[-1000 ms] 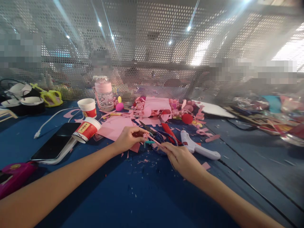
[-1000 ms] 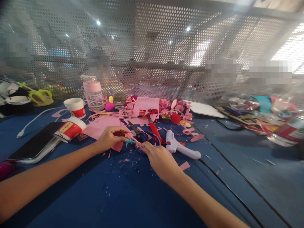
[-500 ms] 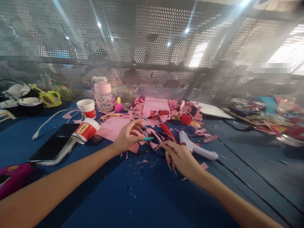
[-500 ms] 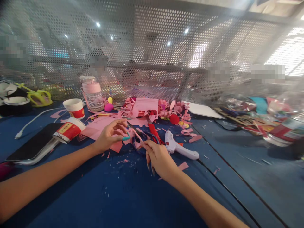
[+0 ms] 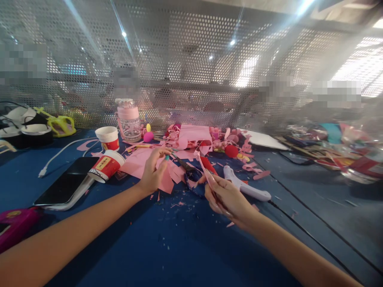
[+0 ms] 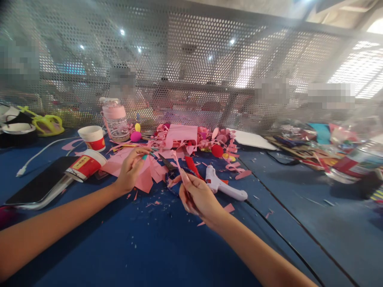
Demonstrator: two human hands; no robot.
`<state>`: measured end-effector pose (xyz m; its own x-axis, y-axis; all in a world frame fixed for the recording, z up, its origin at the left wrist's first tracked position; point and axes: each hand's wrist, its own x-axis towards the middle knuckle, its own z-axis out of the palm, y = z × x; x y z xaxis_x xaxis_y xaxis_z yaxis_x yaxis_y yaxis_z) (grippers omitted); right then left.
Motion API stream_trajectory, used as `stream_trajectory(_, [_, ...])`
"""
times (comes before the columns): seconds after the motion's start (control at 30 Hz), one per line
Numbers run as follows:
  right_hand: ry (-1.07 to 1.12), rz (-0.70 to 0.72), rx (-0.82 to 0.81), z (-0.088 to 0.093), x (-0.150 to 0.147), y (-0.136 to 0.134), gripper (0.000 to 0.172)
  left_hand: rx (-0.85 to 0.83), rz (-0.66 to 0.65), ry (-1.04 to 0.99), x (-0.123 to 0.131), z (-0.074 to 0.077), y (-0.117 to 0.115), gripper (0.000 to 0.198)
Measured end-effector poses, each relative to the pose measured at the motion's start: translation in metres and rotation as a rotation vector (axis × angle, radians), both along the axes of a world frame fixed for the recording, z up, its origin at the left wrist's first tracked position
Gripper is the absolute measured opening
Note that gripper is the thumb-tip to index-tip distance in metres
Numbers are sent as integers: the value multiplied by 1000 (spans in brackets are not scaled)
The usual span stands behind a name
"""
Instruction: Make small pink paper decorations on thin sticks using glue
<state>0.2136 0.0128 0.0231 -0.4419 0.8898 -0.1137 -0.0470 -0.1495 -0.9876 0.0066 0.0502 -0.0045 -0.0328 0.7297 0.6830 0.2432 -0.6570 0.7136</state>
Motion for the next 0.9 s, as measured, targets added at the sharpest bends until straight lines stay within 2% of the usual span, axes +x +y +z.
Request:
stream_trajectory(0.13, [130, 103, -196, -4, 1, 0, 26, 145, 76, 142, 1, 0, -5, 31])
stream_trajectory(0.2, [159, 142, -268, -6, 1, 0, 25, 161, 122, 182, 0, -1, -6, 25])
stream_trajectory(0.27, [173, 164, -291, -8, 0, -1, 24, 112, 124, 245, 0, 0, -8, 18])
stream_trajectory(0.43, [164, 171, -217, -11, -6, -3, 24, -150, 15, 375, 4, 2, -11, 29])
stream_trajectory(0.53, [105, 139, -150, -12, -10, -5, 29, -255, -45, 259, 10, 4, -13, 32])
stream_trajectory(0.63, [52, 55, -62, -13, -13, -6, 31, -325, -165, 105, 15, 5, -16, 33])
stream_trajectory(0.77, [-33, -44, 64, -16, -13, -6, 31, -378, -278, 35, 19, 3, -20, 34])
stream_trajectory(0.9, [-100, -62, 111, -17, -13, -7, 32, -416, -397, -70, 21, 0, -19, 34])
